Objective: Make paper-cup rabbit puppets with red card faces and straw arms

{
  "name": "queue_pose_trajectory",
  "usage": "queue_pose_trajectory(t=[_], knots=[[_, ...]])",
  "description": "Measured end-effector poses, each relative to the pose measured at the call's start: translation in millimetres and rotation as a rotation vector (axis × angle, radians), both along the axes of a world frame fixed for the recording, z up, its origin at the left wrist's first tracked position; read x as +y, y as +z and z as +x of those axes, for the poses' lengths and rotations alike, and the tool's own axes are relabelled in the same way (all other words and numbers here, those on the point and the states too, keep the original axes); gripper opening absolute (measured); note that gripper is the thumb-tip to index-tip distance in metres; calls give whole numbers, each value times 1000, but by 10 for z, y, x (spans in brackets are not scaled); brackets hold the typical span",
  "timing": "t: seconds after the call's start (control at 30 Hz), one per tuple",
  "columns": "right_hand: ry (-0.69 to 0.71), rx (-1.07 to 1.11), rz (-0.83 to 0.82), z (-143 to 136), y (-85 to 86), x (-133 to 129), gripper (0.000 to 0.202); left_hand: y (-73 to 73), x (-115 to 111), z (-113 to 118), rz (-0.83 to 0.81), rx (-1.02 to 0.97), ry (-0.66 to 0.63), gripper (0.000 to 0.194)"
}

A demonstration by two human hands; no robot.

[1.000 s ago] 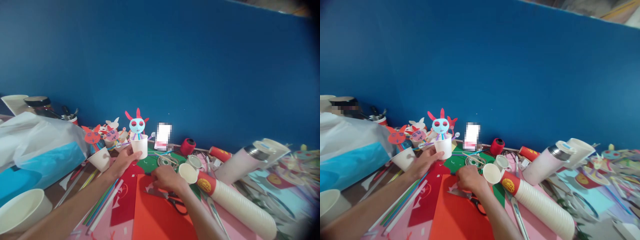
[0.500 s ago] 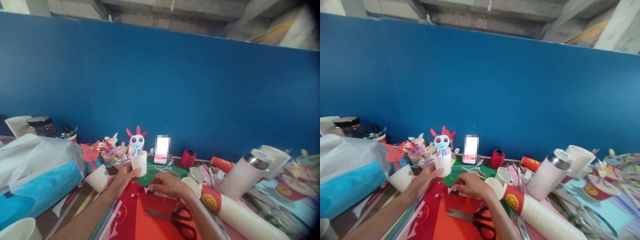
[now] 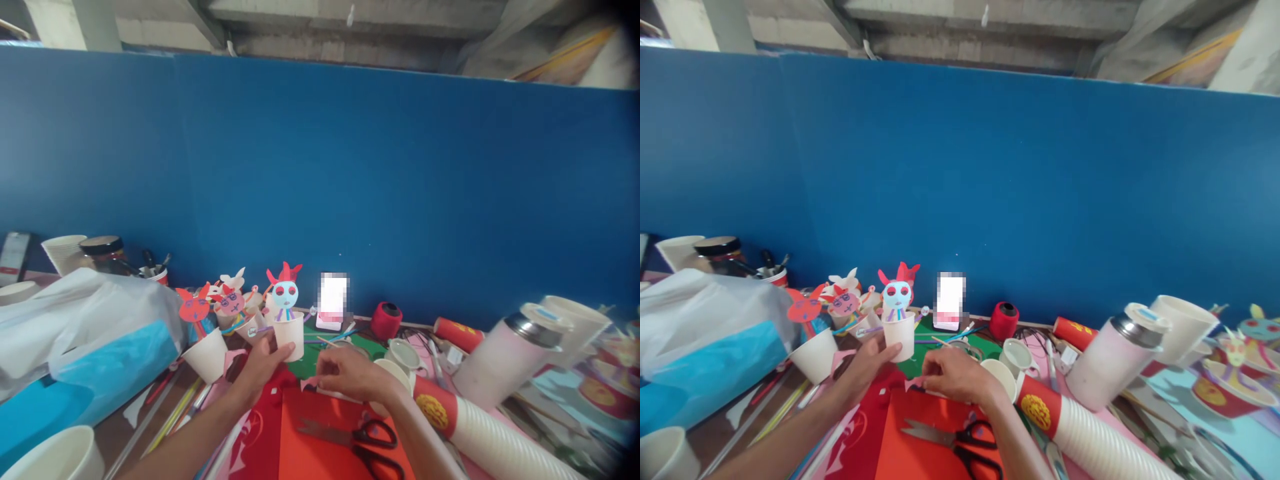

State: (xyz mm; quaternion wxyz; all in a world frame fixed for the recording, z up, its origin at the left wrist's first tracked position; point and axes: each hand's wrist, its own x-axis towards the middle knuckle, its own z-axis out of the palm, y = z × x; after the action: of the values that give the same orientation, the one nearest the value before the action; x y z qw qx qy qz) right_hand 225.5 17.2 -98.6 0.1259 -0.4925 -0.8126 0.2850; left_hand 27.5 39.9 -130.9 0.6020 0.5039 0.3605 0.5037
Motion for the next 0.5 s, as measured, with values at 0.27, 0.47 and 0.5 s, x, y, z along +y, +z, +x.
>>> queue_pose_trajectory(t=[0.27, 0.47, 0.5], knots=[[18, -7, -17, -15, 38, -26, 14, -107, 1, 40, -36, 46, 33, 45], [38, 0, -27, -22, -1, -20, 21, -135, 23, 39, -75, 44, 22, 45], [41, -2, -27, -22, -1, -20, 21, -142, 31, 37, -82, 44, 28, 45]])
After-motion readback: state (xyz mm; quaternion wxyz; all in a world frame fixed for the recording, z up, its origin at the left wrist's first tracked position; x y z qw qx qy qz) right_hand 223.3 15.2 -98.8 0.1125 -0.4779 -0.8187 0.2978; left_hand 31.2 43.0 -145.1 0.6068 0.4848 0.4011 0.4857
